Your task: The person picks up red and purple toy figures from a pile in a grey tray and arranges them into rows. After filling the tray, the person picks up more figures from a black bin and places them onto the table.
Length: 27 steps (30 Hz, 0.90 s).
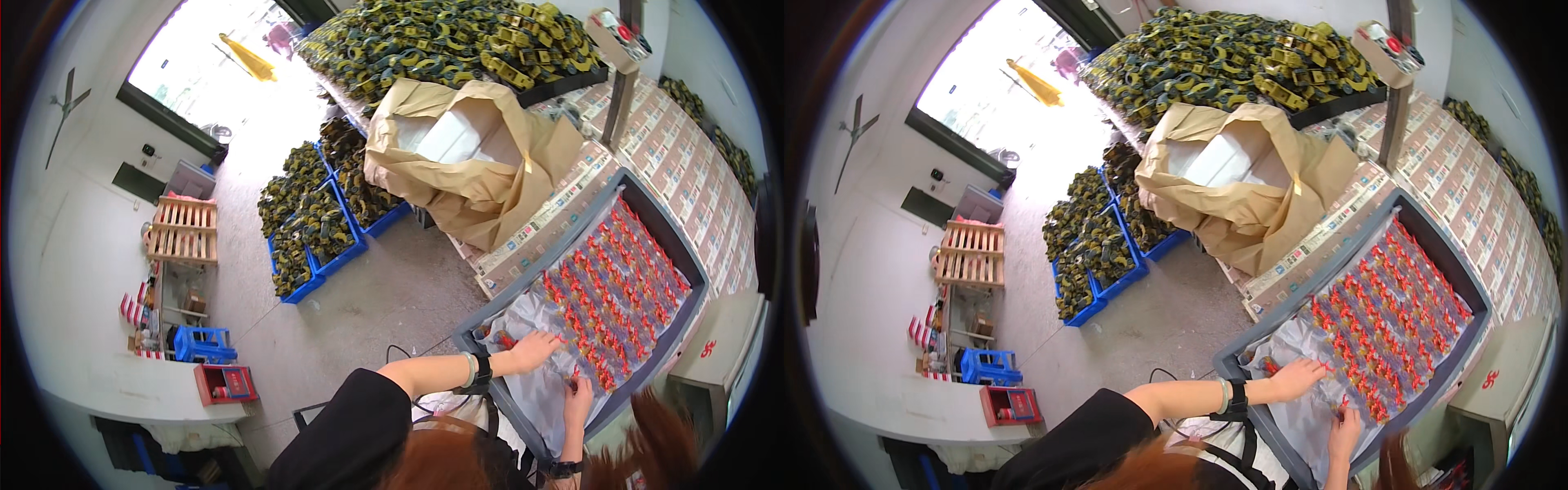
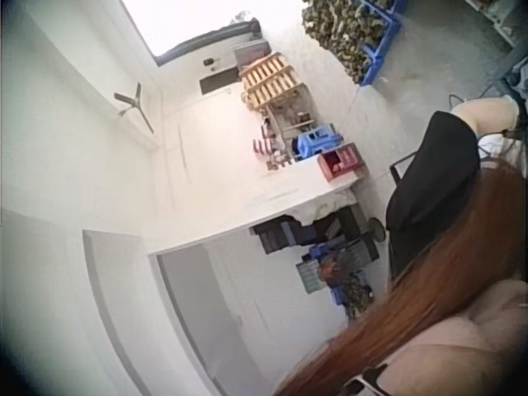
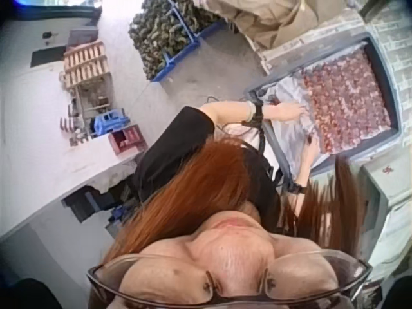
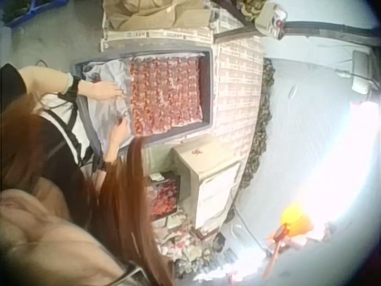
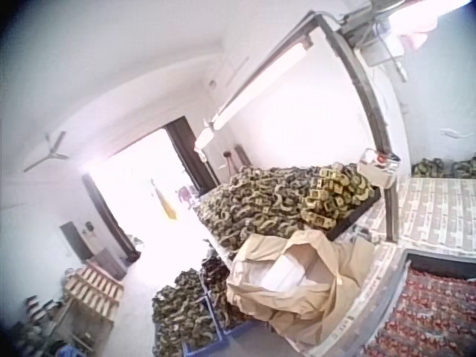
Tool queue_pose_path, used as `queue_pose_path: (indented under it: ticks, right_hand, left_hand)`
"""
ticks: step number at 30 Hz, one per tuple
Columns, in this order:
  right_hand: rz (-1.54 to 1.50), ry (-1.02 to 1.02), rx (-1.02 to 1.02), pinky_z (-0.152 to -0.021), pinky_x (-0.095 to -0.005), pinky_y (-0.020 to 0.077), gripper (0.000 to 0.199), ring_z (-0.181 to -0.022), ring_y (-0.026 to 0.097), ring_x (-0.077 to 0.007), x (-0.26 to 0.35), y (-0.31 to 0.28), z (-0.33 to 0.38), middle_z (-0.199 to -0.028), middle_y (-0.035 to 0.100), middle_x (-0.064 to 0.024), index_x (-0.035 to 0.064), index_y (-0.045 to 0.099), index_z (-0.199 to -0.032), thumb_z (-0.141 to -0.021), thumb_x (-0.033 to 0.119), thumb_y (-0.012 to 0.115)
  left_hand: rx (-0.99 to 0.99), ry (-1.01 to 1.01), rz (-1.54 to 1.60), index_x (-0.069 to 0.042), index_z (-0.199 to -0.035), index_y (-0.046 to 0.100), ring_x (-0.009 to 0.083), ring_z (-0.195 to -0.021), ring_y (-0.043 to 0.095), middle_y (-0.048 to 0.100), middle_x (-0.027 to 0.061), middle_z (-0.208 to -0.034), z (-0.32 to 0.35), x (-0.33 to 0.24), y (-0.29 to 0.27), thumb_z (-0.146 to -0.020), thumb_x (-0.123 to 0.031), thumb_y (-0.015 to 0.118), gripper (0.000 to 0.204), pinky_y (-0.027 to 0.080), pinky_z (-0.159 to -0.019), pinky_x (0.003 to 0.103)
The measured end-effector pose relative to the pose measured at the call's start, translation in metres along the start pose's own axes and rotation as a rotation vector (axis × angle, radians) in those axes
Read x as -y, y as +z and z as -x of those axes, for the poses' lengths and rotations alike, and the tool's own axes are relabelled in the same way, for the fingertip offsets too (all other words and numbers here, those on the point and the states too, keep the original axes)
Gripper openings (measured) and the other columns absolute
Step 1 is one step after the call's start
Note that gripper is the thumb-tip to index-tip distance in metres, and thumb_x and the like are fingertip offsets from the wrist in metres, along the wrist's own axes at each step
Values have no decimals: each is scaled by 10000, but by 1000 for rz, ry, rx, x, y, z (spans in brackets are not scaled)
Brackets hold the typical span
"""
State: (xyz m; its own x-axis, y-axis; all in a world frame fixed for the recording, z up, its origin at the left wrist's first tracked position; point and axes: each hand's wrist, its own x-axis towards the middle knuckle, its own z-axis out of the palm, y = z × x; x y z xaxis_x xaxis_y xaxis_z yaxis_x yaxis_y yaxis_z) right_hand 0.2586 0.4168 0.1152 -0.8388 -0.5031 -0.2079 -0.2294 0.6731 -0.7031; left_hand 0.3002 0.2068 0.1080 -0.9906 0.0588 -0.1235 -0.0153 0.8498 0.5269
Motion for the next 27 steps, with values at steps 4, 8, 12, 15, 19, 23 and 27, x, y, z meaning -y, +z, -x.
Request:
queue_pose_path:
  ticks: [4,8,12,15,19,23,27]
  right_hand:
    - [-90,1,45,-655,-325,432,195,-725,529,-252,24,-6,-3,-815,506,-121,-9,548,-881,-692,-43,581]
    - [-94,-172,-3,-636,-319,425,235,-712,523,-242,5,14,-11,-777,505,-113,2,566,-902,-671,-31,591]
    - [-168,-55,96,-659,-333,446,198,-734,547,-269,40,16,-22,-811,534,-114,44,570,-898,-704,30,605]
    - [-165,-55,146,-663,-348,451,155,-763,548,-286,55,25,-37,-825,533,-118,43,570,-894,-741,65,579]
    - [-93,-138,145,-675,-390,457,175,-812,550,-306,80,38,-58,-927,514,-122,51,535,-922,-757,102,566]
    - [20,-232,103,-693,-395,466,201,-840,554,-309,96,67,-81,-990,495,-116,37,508,-946,-754,85,546]
    - [162,-246,35,-714,-385,480,209,-869,560,-303,94,88,-102,-1029,492,-116,8,497,-956,-751,48,494]
  left_hand:
    - [-39,-218,259,-41,-1081,471,336,-991,498,512,174,-1038,5,37,-8,-719,-2,487,365,409,-859,391]
    - [-19,20,181,-81,-1073,490,332,-945,520,522,154,-1013,18,62,-12,-703,-41,542,376,434,-812,396]
    - [63,-155,57,-74,-999,511,306,-865,561,555,137,-946,36,57,-43,-726,-65,532,274,457,-734,398]
    - [63,-161,-21,-70,-947,524,304,-828,565,571,139,-863,32,57,-67,-731,-72,505,217,452,-697,404]
    - [-13,5,-234,-75,-868,547,259,-832,555,599,83,-759,6,60,-71,-723,-104,510,153,436,-700,358]
    - [-25,90,-565,-59,-799,571,229,-935,514,623,78,-760,-17,61,-60,-723,-128,525,112,369,-782,334]
    - [123,91,-762,-70,-797,590,209,-931,508,627,55,-772,-32,65,-58,-744,-159,523,124,328,-810,315]
